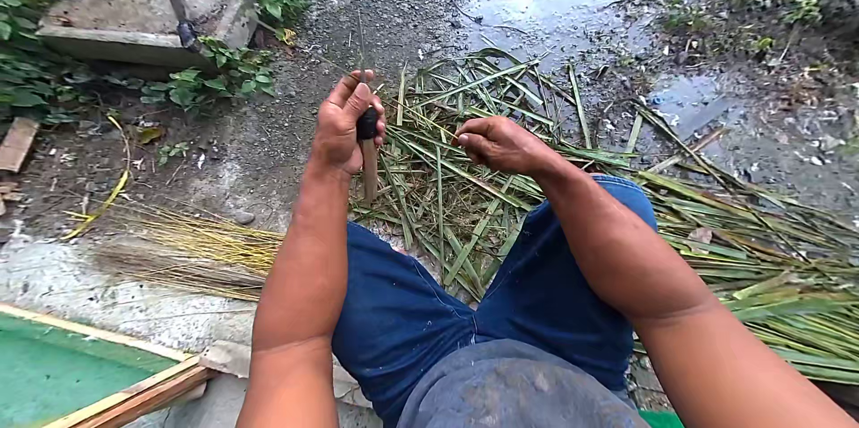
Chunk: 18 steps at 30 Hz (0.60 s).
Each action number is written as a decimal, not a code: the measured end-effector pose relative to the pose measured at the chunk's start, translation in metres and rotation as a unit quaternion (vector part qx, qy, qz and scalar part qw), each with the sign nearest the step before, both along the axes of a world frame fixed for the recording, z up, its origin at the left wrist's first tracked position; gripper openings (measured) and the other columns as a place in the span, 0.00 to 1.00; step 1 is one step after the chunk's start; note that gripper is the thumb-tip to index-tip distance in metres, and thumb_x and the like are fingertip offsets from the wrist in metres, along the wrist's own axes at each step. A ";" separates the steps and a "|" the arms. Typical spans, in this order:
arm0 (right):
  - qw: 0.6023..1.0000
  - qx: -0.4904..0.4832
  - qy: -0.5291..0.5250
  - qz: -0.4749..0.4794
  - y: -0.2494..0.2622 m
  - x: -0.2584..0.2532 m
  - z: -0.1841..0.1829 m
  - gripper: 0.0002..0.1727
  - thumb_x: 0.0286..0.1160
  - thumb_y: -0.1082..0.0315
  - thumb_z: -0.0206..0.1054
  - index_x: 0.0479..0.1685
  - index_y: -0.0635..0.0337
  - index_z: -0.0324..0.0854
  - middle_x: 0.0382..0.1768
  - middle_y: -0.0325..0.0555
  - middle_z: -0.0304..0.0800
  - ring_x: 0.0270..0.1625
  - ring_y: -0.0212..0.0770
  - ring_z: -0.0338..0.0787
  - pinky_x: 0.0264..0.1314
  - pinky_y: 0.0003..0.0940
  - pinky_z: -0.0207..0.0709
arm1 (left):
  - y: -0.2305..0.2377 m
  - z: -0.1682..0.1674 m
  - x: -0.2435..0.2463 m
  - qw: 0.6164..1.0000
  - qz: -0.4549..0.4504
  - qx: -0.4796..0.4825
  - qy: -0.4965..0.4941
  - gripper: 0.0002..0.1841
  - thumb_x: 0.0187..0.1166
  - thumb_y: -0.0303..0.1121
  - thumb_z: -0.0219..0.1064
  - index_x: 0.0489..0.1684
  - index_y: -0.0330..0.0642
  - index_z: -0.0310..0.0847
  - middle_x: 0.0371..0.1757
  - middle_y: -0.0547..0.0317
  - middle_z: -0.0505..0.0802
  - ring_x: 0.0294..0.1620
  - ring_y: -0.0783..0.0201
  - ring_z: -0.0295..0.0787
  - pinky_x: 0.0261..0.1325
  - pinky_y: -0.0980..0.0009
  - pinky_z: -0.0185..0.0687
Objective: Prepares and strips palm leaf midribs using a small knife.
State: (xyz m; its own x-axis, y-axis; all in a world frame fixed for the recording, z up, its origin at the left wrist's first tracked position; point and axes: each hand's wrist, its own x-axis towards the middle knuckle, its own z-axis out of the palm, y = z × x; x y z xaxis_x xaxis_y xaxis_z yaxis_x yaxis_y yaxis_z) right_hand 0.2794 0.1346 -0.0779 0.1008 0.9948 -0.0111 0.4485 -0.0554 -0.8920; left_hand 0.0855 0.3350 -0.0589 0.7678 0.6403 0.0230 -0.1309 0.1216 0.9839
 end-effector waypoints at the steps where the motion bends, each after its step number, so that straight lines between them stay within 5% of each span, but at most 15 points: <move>1: 1.000 0.010 0.017 -0.004 0.001 0.000 -0.001 0.17 0.93 0.66 0.51 0.54 0.64 0.87 0.21 0.35 0.78 0.19 0.27 0.73 0.25 0.26 0.71 | 0.000 -0.004 0.000 1.000 0.003 -0.008 -0.017 0.15 0.92 0.41 0.49 0.71 0.54 0.69 0.30 0.68 0.86 0.22 0.71 0.84 0.22 0.76 0.84; 9: 0.956 0.013 0.292 -0.023 0.008 -0.014 -0.005 0.17 0.93 0.66 0.47 0.55 0.65 0.82 0.13 0.30 0.68 0.10 0.24 0.64 0.11 0.20 0.62 | -0.046 -0.025 0.013 0.992 -0.117 0.030 0.043 0.24 0.82 0.31 0.62 0.77 0.42 0.67 0.35 0.63 0.88 0.24 0.71 0.82 0.25 0.76 0.81; 18: 0.956 0.006 0.293 -0.002 0.006 -0.015 -0.004 0.17 0.91 0.67 0.47 0.53 0.64 0.83 0.11 0.29 0.65 0.10 0.24 0.62 0.11 0.20 0.58 | -0.032 -0.024 0.003 0.997 -0.065 0.037 0.024 0.23 0.84 0.28 0.60 0.79 0.39 0.68 0.32 0.62 0.87 0.22 0.71 0.81 0.22 0.78 0.79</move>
State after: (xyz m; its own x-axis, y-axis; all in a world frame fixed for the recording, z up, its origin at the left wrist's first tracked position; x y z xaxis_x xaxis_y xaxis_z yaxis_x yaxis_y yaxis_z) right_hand 0.2645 0.1406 -0.0823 0.0849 0.9949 -0.0552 -0.1282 -0.0441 -0.9908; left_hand 0.0881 0.3026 -0.0827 0.8454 0.5334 0.0285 -0.0720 0.0609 0.9955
